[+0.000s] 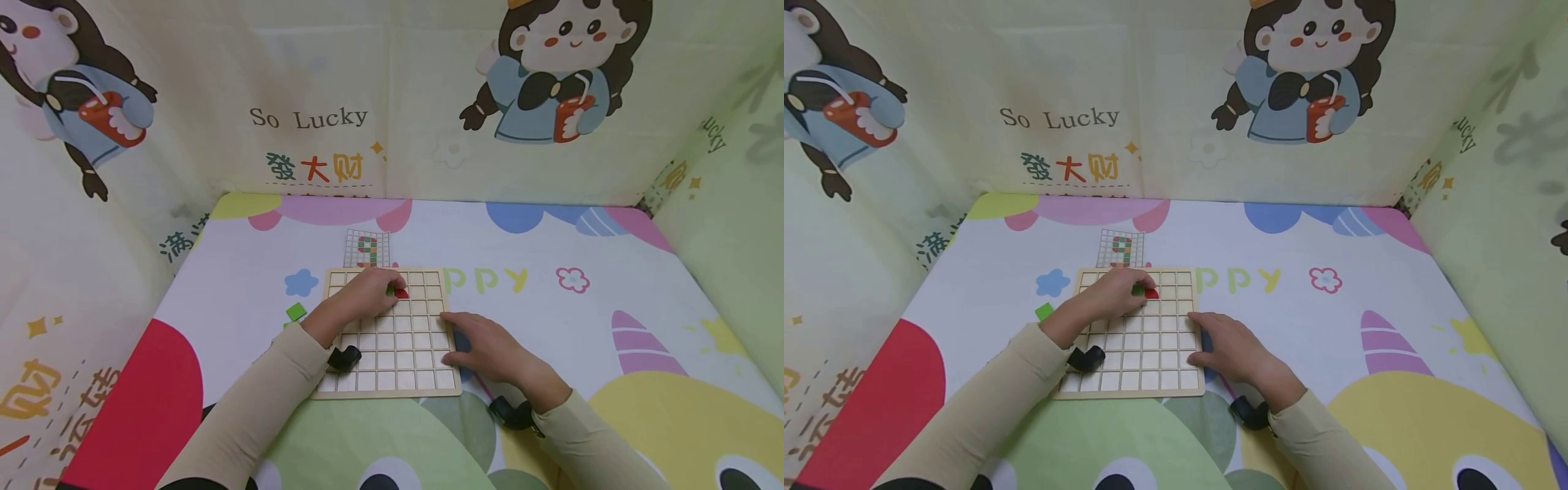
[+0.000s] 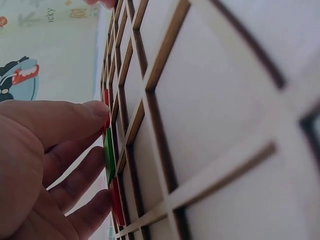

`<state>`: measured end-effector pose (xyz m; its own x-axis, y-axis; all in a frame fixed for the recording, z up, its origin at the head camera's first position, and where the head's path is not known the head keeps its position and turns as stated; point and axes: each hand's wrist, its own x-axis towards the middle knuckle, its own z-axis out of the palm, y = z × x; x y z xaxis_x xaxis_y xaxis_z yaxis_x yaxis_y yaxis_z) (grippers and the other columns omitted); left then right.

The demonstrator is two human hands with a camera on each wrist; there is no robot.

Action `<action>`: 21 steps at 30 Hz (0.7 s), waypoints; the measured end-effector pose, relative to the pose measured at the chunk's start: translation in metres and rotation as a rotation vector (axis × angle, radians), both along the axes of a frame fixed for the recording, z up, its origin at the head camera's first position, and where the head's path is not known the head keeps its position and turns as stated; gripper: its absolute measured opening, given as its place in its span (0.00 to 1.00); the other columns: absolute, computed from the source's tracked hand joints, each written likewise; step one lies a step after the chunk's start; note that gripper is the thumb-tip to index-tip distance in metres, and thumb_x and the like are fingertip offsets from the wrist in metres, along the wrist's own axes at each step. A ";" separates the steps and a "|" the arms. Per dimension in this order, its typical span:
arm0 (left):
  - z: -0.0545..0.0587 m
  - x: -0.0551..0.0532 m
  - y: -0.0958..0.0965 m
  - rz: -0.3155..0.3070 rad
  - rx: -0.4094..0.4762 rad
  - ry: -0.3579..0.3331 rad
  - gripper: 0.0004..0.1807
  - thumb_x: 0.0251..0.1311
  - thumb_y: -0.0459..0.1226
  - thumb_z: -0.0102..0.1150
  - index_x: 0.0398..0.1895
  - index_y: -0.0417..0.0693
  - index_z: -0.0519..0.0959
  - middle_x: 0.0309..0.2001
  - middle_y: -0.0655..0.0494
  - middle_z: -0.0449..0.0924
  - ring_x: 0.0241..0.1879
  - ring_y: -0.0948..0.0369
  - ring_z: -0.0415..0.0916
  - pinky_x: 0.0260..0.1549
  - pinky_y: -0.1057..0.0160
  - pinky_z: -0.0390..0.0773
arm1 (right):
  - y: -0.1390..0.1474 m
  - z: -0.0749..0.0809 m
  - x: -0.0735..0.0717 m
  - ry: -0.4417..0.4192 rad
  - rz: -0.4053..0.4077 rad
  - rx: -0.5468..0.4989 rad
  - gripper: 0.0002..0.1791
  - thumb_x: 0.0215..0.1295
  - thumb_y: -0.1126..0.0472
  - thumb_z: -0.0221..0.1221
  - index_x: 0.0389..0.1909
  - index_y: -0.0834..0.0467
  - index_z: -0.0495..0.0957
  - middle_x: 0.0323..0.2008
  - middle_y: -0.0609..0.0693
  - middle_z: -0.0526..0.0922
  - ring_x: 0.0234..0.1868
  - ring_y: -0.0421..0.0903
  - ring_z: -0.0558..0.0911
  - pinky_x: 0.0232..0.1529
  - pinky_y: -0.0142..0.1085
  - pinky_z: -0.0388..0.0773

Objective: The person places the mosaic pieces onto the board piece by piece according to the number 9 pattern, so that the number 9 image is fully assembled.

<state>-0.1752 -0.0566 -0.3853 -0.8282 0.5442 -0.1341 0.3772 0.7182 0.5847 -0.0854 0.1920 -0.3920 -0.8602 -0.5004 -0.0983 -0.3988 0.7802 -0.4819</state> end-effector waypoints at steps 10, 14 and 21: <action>-0.002 -0.002 -0.007 0.011 0.015 -0.038 0.16 0.63 0.33 0.65 0.54 0.47 0.81 0.48 0.58 0.82 0.46 0.60 0.74 0.49 0.60 0.75 | 0.000 0.000 0.000 0.002 0.004 -0.007 0.37 0.60 0.54 0.70 0.67 0.64 0.70 0.62 0.61 0.76 0.64 0.60 0.73 0.63 0.55 0.68; 0.001 -0.001 -0.011 0.045 0.040 -0.090 0.19 0.64 0.36 0.65 0.58 0.49 0.80 0.53 0.57 0.81 0.52 0.58 0.74 0.53 0.57 0.75 | -0.001 0.000 0.000 -0.008 -0.004 -0.007 0.37 0.60 0.54 0.71 0.67 0.64 0.70 0.63 0.60 0.75 0.65 0.60 0.73 0.63 0.55 0.68; 0.006 0.002 -0.023 0.062 0.082 -0.133 0.26 0.65 0.36 0.64 0.66 0.47 0.75 0.64 0.50 0.75 0.64 0.51 0.71 0.59 0.51 0.73 | 0.000 0.000 0.001 0.004 -0.002 -0.009 0.37 0.59 0.55 0.71 0.67 0.64 0.70 0.62 0.61 0.76 0.64 0.61 0.73 0.62 0.55 0.69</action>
<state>-0.1729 -0.0800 -0.3791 -0.8385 0.5059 -0.2022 0.2485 0.6854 0.6844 -0.0841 0.1920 -0.3923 -0.8617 -0.4992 -0.0903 -0.3988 0.7766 -0.4877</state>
